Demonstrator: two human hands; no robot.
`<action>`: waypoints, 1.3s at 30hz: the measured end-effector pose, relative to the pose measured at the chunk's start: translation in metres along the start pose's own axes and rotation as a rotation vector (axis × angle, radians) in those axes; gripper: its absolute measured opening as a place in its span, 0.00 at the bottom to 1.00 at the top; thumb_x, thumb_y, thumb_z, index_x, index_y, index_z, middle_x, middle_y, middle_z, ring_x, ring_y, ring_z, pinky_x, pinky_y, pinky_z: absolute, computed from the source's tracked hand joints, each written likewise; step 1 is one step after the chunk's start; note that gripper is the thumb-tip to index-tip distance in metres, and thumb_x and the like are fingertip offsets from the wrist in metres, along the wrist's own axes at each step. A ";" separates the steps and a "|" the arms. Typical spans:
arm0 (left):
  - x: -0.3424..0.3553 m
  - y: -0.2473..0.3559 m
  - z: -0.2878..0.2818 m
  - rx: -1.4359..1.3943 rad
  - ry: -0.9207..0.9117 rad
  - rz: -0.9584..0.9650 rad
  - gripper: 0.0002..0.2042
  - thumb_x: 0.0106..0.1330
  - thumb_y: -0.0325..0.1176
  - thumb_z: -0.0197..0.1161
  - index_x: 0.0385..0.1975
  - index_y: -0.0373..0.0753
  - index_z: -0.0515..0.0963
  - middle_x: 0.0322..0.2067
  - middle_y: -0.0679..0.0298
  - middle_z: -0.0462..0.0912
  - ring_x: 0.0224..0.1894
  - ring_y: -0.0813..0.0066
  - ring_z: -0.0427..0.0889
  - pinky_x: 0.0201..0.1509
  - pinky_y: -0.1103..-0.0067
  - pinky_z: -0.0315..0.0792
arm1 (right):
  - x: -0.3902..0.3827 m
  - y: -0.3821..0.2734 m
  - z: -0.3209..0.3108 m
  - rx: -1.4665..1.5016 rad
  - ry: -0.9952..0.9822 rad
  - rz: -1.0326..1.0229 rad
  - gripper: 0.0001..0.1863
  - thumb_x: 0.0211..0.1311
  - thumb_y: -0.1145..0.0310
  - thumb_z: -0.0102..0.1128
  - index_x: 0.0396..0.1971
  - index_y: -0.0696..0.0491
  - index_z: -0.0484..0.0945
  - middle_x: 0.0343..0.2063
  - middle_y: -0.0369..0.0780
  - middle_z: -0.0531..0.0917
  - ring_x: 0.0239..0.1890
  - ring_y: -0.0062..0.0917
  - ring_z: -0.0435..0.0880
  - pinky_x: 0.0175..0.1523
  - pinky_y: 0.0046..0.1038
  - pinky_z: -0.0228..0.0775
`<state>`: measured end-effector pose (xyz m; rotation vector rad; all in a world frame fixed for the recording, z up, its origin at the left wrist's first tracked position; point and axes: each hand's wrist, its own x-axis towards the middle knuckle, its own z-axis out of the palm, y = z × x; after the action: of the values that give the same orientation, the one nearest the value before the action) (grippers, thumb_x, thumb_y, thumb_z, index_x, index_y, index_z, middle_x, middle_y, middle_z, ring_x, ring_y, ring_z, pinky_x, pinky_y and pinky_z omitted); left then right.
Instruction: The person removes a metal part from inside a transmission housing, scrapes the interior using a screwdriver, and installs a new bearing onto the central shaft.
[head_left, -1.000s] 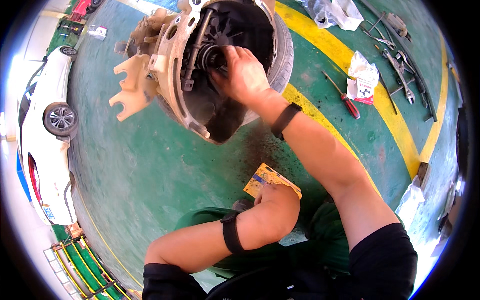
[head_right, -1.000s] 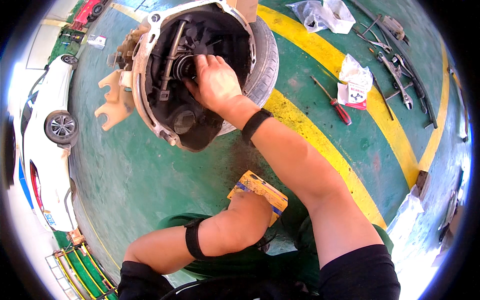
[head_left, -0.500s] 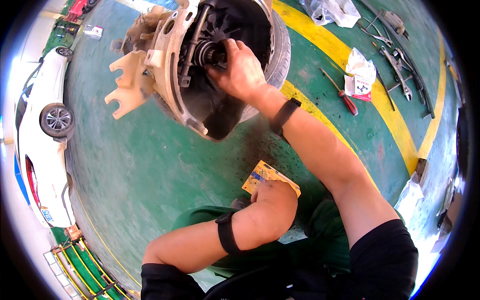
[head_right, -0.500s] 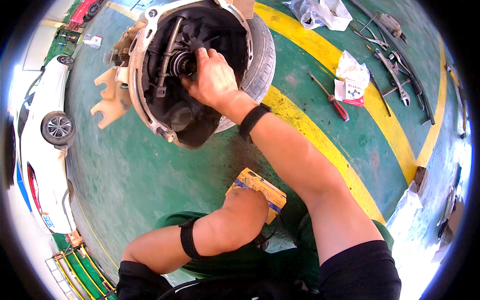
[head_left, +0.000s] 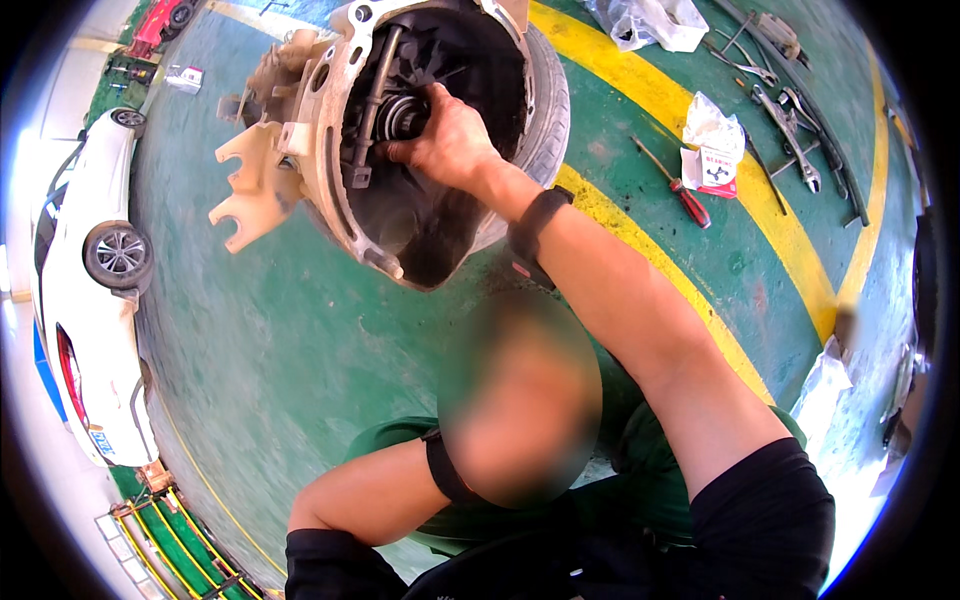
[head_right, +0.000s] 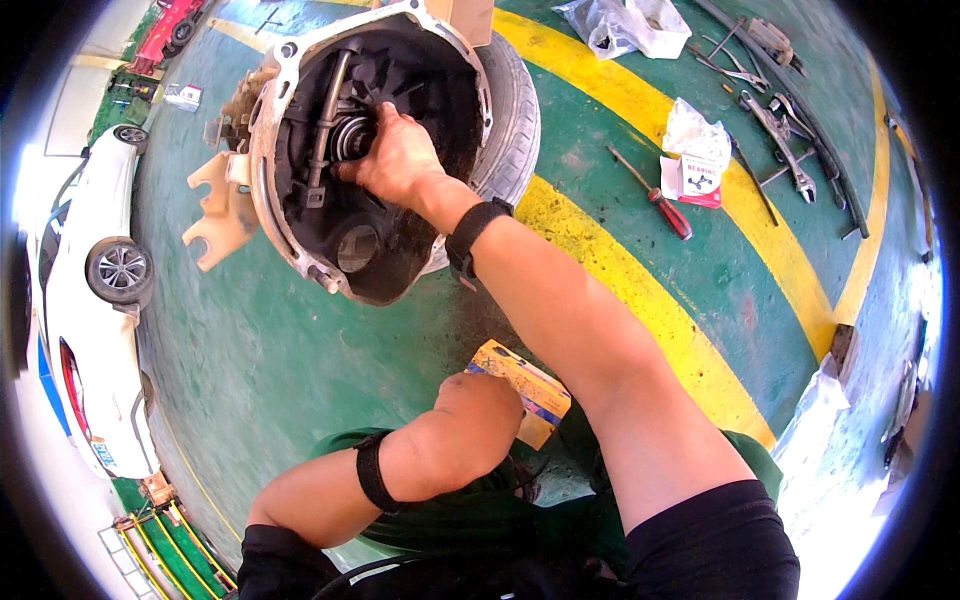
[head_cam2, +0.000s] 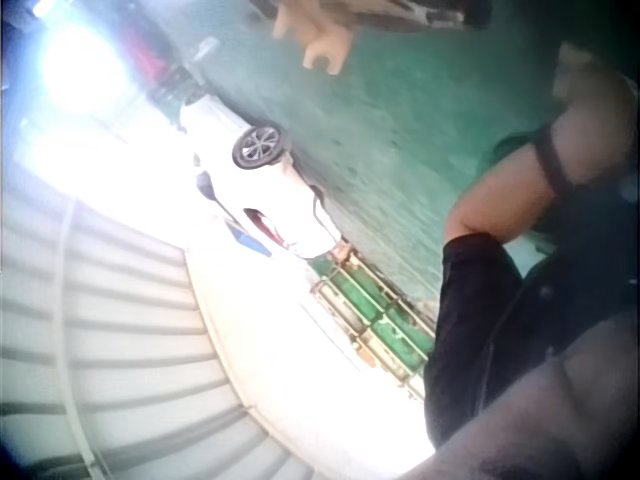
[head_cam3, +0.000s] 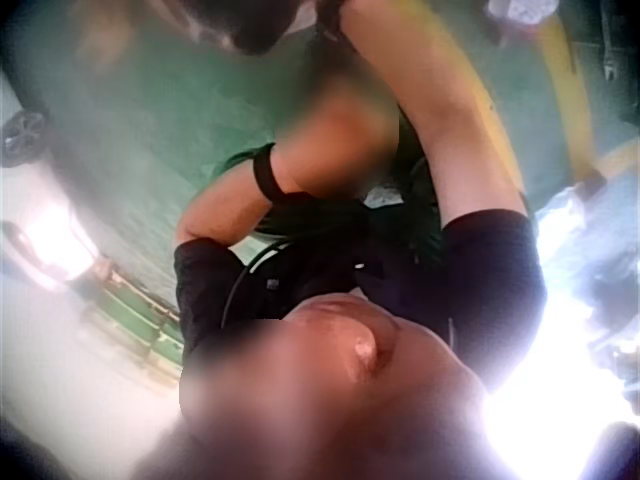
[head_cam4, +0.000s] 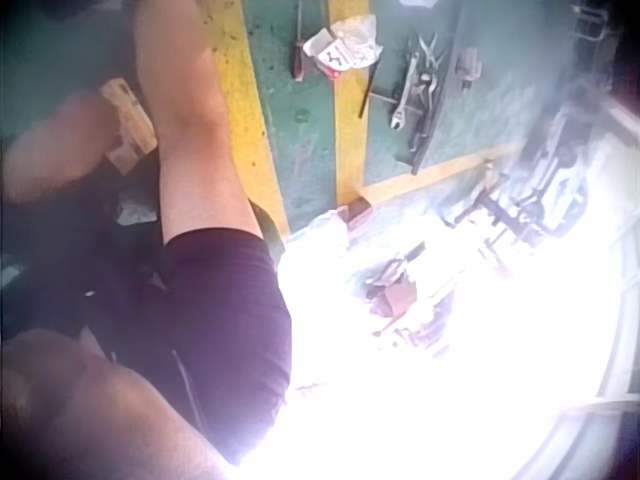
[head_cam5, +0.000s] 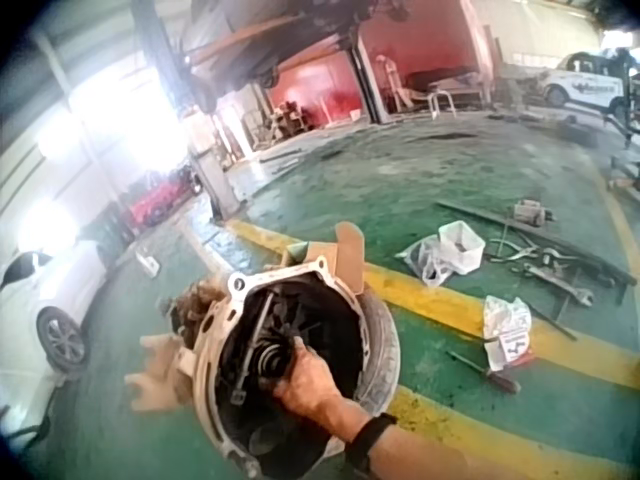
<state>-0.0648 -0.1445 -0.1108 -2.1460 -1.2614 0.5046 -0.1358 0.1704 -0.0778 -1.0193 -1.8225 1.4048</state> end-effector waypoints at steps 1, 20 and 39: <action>0.001 0.000 0.000 0.000 -0.010 0.007 0.08 0.59 0.30 0.65 0.35 0.39 0.87 0.36 0.56 0.89 0.41 0.61 0.90 0.39 0.70 0.81 | -0.001 -0.003 -0.004 0.011 -0.016 0.026 0.50 0.40 0.55 0.86 0.59 0.68 0.69 0.53 0.57 0.82 0.58 0.47 0.81 0.64 0.37 0.74; 0.026 -0.039 -0.006 -0.277 -0.175 0.159 0.10 0.73 0.32 0.56 0.31 0.40 0.82 0.26 0.66 0.80 0.27 0.77 0.77 0.33 0.80 0.75 | 0.062 0.007 -0.024 0.423 -0.107 0.386 0.26 0.49 0.56 0.78 0.38 0.65 0.87 0.37 0.46 0.90 0.37 0.34 0.88 0.44 0.34 0.81; 0.075 -0.076 -0.034 -0.657 -0.700 0.174 0.08 0.66 0.33 0.63 0.38 0.38 0.85 0.34 0.62 0.87 0.38 0.67 0.88 0.38 0.75 0.80 | 0.067 0.007 -0.013 0.015 0.077 0.219 0.26 0.54 0.53 0.76 0.41 0.62 0.87 0.39 0.46 0.89 0.42 0.32 0.87 0.50 0.31 0.79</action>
<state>-0.0586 -0.0603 -0.0366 -2.7613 -1.8040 1.1092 -0.1583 0.2349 -0.0807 -1.2794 -1.6826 1.4814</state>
